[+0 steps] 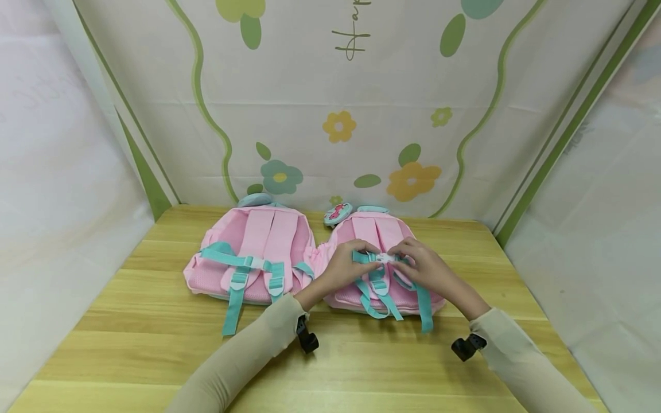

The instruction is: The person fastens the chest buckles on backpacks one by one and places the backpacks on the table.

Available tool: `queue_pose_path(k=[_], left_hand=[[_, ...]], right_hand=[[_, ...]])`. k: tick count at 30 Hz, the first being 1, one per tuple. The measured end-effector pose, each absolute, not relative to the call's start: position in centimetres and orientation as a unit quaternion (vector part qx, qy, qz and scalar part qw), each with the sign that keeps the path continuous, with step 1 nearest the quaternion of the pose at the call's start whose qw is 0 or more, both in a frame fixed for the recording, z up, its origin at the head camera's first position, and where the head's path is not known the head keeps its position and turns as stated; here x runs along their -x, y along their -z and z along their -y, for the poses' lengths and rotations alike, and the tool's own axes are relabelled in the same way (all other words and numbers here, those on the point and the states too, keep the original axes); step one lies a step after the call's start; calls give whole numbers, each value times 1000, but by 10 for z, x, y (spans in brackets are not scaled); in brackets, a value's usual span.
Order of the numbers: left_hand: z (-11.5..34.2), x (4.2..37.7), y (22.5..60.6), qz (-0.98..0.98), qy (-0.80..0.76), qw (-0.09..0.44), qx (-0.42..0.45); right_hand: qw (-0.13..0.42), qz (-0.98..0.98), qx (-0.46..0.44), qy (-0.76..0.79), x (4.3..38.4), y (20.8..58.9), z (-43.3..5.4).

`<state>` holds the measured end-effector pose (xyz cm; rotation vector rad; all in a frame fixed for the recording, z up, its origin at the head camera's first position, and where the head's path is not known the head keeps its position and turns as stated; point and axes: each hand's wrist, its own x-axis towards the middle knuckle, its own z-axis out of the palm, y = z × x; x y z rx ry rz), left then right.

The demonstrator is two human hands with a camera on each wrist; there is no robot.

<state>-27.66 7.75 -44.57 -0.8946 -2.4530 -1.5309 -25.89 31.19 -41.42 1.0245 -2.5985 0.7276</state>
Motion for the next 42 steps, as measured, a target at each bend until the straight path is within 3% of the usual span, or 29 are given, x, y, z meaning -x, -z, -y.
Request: queue_pose_path(k=[28,42], left_hand=[[-74,278,442,827,469,36,306],[-76,278,443,814,487,66,310]], right_hand=[[229,865,-411,-177,258,417,-306],[257,859,-413,-157,258,420,-306]])
